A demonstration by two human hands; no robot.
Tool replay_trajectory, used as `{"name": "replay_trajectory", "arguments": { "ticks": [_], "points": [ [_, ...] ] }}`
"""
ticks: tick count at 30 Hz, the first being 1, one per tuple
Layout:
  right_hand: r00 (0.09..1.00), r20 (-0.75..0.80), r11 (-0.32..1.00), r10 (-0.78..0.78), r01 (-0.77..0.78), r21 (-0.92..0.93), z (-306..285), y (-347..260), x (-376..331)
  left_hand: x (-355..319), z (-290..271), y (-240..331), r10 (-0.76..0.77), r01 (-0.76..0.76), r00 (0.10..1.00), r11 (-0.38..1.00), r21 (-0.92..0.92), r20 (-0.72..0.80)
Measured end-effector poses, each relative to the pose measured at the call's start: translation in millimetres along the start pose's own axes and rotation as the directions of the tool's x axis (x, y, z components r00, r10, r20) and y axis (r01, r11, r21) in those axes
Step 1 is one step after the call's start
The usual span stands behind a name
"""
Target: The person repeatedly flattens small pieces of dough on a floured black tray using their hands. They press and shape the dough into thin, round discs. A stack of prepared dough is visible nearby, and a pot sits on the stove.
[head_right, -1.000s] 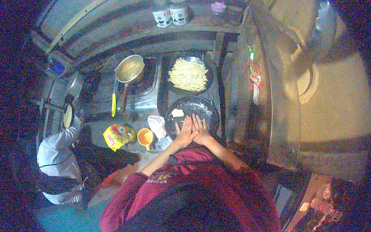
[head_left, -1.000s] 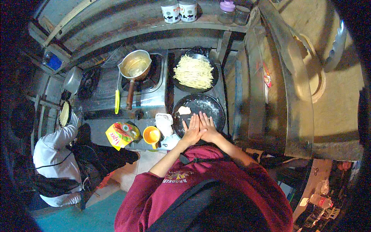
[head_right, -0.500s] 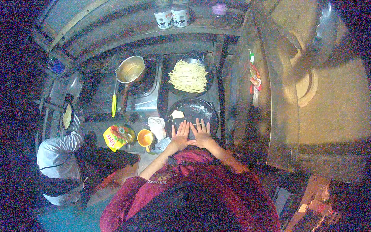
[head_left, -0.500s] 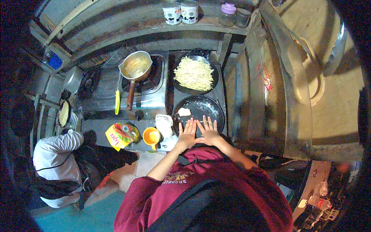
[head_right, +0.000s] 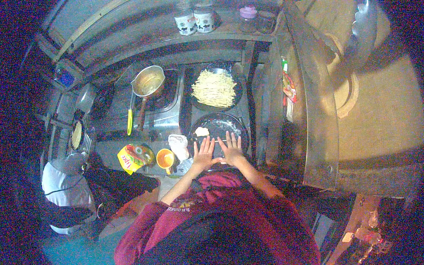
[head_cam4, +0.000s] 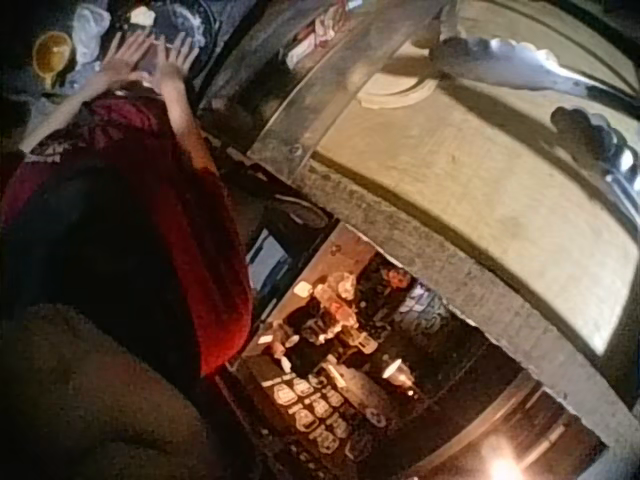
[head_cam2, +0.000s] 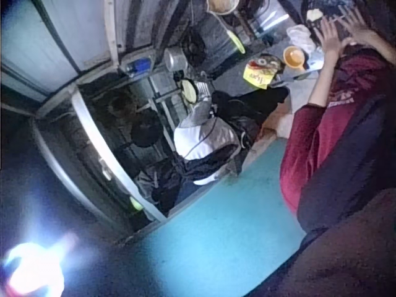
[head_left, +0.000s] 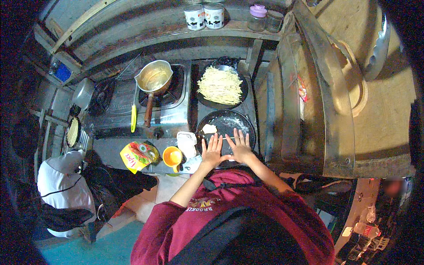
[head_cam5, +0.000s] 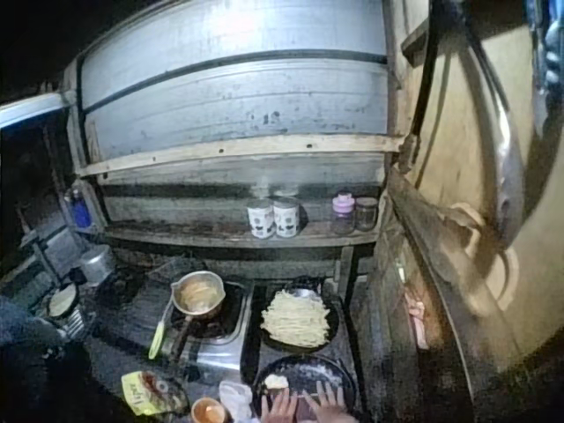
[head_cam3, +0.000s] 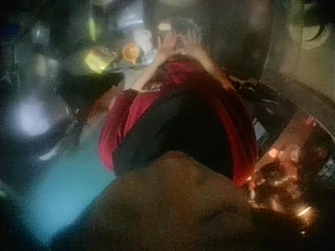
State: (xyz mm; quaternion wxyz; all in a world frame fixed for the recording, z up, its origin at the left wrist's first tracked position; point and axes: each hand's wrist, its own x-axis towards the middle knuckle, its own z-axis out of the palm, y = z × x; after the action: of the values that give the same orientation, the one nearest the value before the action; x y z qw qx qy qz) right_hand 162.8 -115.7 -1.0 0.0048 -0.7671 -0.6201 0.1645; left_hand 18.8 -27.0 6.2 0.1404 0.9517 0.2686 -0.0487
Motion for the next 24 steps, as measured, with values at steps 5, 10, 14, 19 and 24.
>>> {"name": "replay_trajectory", "arguments": {
  "ticks": [5, 10, 14, 19, 24],
  "points": [
    [0.999, -0.014, 0.995, 0.031, -0.03, 0.092, -21, -12, -1, -3, -10, 6, -0.089, 0.075, 0.993, 0.984, -0.165, -0.082],
    [0.996, -0.05, 0.994, -0.077, 0.08, 0.07, -1, -12, 6, -1, -3, 6, -0.034, 0.003, 0.993, 0.965, -0.261, -0.116],
    [0.987, 0.15, 0.996, -0.057, 0.046, 0.076, -11, -17, -7, -15, 4, 4, -0.012, 0.017, 0.997, 0.998, -0.067, 0.072],
    [0.997, 0.061, 0.997, -0.041, 0.037, 0.067, -10, -13, 2, -3, 8, -6, -0.023, 0.024, 1.0, 0.999, 0.048, -0.018],
    [0.992, 0.128, 0.999, -0.017, 0.013, 0.035, -14, -11, -1, -9, -10, 3, -0.097, 0.095, 0.976, 0.995, 0.021, 0.193]
  ]
}}
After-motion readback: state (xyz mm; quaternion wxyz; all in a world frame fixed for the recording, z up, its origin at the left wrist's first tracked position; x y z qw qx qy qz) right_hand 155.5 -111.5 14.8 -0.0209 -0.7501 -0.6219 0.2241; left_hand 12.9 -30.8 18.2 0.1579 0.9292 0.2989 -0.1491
